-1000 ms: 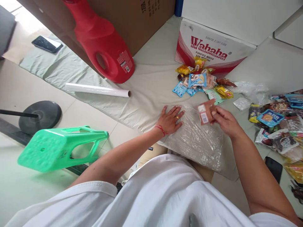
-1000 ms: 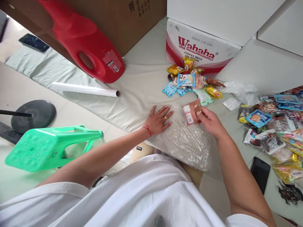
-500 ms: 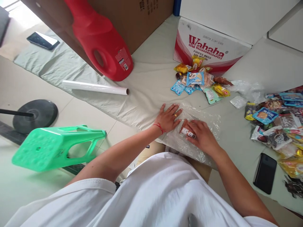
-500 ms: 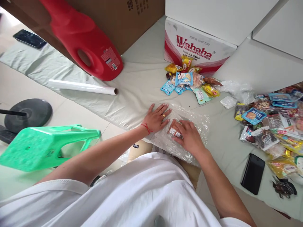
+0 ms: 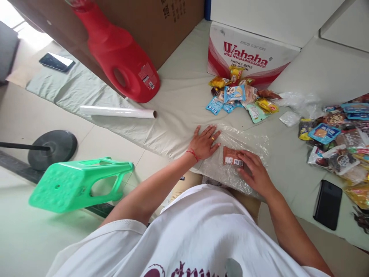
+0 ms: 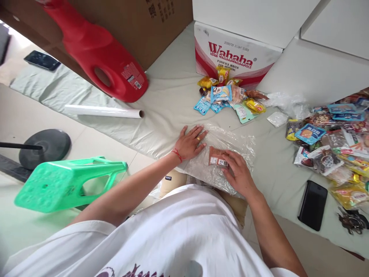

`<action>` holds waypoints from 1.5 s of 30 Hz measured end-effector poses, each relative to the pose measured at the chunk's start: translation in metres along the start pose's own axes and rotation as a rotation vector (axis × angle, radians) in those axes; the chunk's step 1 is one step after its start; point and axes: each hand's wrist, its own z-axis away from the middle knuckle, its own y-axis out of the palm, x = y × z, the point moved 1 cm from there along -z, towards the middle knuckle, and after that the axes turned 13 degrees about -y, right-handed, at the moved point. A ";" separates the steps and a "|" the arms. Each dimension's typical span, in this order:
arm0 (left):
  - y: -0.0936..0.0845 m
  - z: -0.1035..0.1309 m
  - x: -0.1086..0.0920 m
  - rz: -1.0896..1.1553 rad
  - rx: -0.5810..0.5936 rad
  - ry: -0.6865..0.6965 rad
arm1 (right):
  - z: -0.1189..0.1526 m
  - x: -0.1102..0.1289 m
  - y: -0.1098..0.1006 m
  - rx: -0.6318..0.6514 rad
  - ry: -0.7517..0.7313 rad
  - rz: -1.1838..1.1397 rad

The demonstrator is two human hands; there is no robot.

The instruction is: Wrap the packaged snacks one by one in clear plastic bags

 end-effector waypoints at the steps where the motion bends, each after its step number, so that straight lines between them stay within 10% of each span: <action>1: 0.000 0.000 0.001 0.019 -0.004 -0.003 | 0.009 0.006 -0.004 -0.037 0.011 -0.007; 10: -0.005 0.026 0.018 0.292 -0.439 0.109 | 0.101 0.049 -0.001 0.055 0.078 0.185; 15: -0.014 0.078 0.015 0.258 -0.076 0.639 | 0.116 0.044 0.012 0.015 0.110 0.264; 18: -0.009 0.099 0.027 0.148 0.069 0.684 | 0.117 0.034 0.010 -0.004 0.097 0.234; 25: 0.006 0.107 0.036 0.192 0.095 0.433 | 0.097 0.019 -0.018 -0.002 0.121 0.035; 34: -0.019 0.076 0.013 0.512 0.039 0.011 | 0.028 -0.013 -0.061 -0.034 0.409 -0.134; 45: -0.006 0.020 0.014 0.203 -0.152 -0.465 | 0.002 -0.076 -0.035 0.097 0.637 0.171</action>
